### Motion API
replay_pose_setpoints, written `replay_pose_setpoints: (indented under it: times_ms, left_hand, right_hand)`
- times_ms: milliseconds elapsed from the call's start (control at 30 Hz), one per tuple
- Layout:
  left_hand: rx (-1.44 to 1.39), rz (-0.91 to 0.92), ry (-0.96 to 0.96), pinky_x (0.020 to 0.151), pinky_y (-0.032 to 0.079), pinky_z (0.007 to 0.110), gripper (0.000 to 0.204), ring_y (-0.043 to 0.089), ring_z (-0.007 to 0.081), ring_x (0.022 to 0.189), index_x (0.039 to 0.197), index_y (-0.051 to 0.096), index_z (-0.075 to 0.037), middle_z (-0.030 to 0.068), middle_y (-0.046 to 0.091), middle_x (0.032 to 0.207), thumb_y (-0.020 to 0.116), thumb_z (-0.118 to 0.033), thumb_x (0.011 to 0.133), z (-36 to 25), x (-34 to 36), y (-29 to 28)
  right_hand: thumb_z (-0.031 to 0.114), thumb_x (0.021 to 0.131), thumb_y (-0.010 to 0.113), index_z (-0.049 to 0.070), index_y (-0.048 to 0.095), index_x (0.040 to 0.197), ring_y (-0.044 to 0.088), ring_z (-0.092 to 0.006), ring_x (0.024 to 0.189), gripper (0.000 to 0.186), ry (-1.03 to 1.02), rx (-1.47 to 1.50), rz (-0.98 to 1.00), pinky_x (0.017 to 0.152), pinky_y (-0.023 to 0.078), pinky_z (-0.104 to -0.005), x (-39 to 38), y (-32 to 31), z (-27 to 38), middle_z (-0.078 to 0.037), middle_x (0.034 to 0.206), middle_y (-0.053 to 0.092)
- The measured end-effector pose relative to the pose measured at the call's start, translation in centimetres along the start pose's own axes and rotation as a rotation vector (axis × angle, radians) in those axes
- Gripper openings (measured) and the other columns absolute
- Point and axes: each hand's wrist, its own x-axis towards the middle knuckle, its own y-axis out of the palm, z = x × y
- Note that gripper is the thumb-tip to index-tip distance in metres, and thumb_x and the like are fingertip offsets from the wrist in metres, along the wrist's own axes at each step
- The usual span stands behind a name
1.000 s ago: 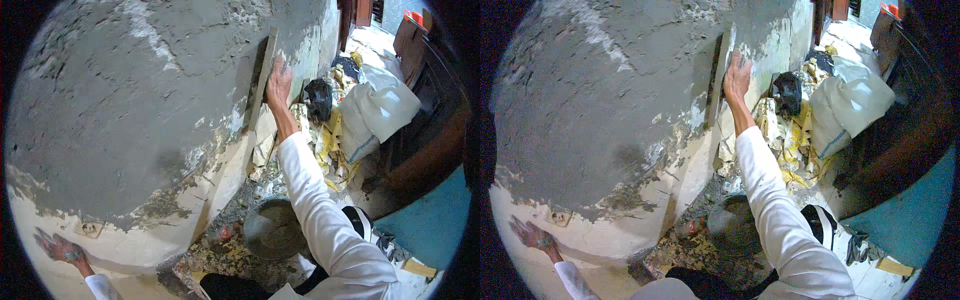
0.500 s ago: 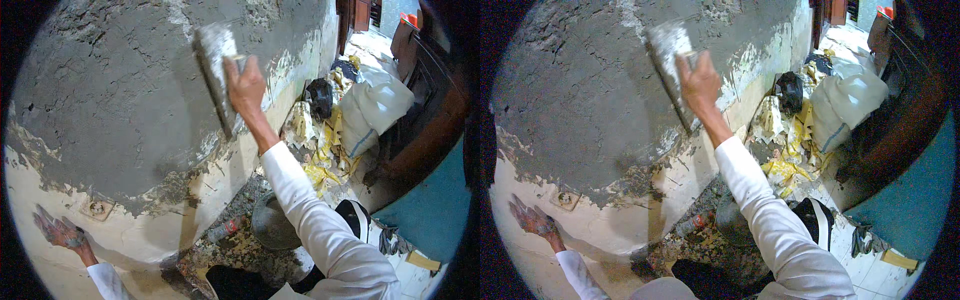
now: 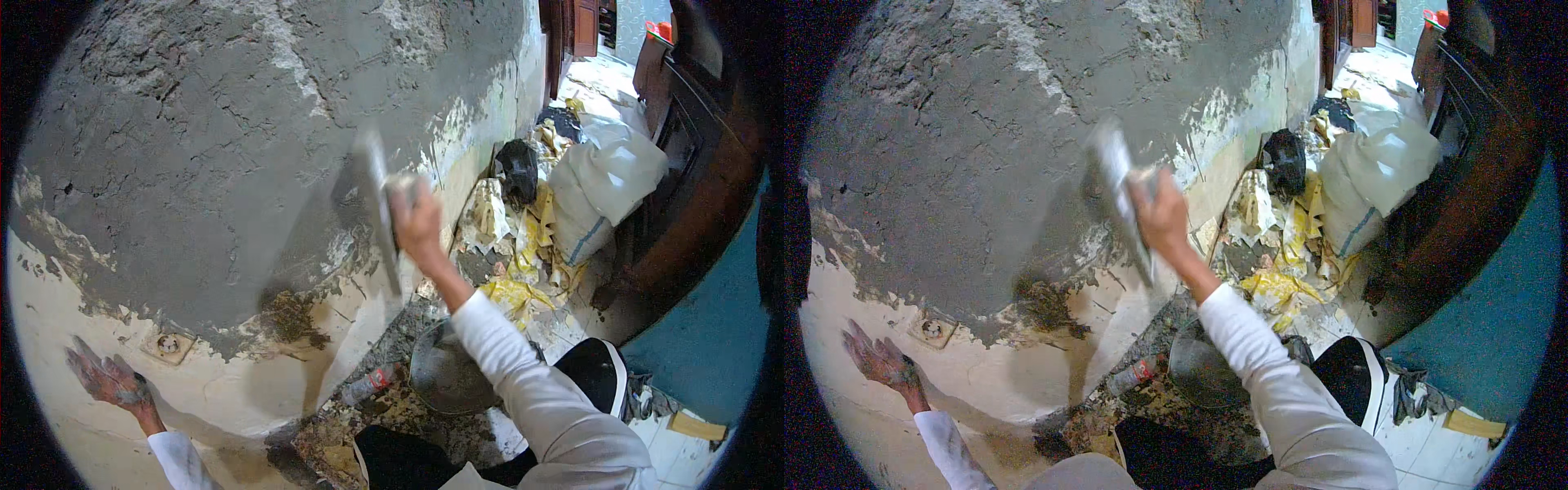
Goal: The person applies mortar to a wall and smooths it using a trowel and a hawk.
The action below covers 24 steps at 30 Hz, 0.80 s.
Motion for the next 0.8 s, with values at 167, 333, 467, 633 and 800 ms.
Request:
replay_pose_setpoints:
  times_ms: [167,333,467,633,800]
  left_hand:
    - [0.05,0.021,-0.035,0.12,0.032,0.056,0.064,0.043,0.0409,0.145,0.15,0.054,-0.009,0.015,0.05,0.156,0.031,-0.054,0.11,0.5,-0.5,-0.1]
    - [-0.089,0.047,-0.033,0.124,0.023,0.052,0.061,0.031,0.0369,0.152,0.155,0.048,-0.008,0.0164,0.041,0.163,0.036,-0.048,0.11,-1.0,0.1,-0.6]
    - [-0.1,0.071,-0.106,0.124,0.022,0.052,0.062,0.032,0.0366,0.152,0.155,0.048,-0.009,0.0169,0.042,0.162,0.035,-0.049,0.11,-1.5,0.1,-0.5]
    - [-0.11,0.04,-0.036,0.125,0.019,0.051,0.062,0.033,0.0364,0.151,0.155,0.048,-0.009,0.0166,0.044,0.161,0.035,-0.05,0.109,-1.5,0.6,-0.9]
    - [-0.115,0.029,0.004,0.124,0.021,0.051,0.06,0.035,0.0358,0.15,0.155,0.048,-0.009,0.0155,0.045,0.16,0.035,-0.046,0.109,-1.8,1.1,-0.9]
  right_hand:
    - [0.054,0.1,0.062,0.001,0.055,0.092,0.06,-0.0436,0.066,0.054,-0.157,-0.11,-0.282,0.062,0.048,-0.0496,14.0,-2.4,1.9,-0.024,0.073,0.062]
    - [0.059,0.099,0.061,0.0,0.054,0.089,0.061,-0.0478,0.068,0.06,-0.198,-0.26,-0.274,0.063,0.048,-0.054,18.2,0.1,4.7,-0.026,0.073,0.063]
    - [0.063,0.097,0.061,0.001,0.05,0.085,0.061,-0.0466,0.064,0.064,-0.345,-0.252,-0.272,0.057,0.046,-0.0541,14.4,3.8,7.4,-0.025,0.071,0.062]
    - [0.065,0.096,0.061,0.008,0.045,0.078,0.049,-0.0275,0.05,0.061,-0.431,-0.226,-0.173,0.045,0.041,-0.0427,6.9,7.3,9.8,-0.011,0.065,0.049]
    - [0.065,0.095,0.062,0.011,0.043,0.076,0.043,-0.0181,0.051,0.06,-0.575,-0.304,-0.198,0.043,0.038,-0.0344,-0.2,10.0,10.3,-0.004,0.066,0.041]
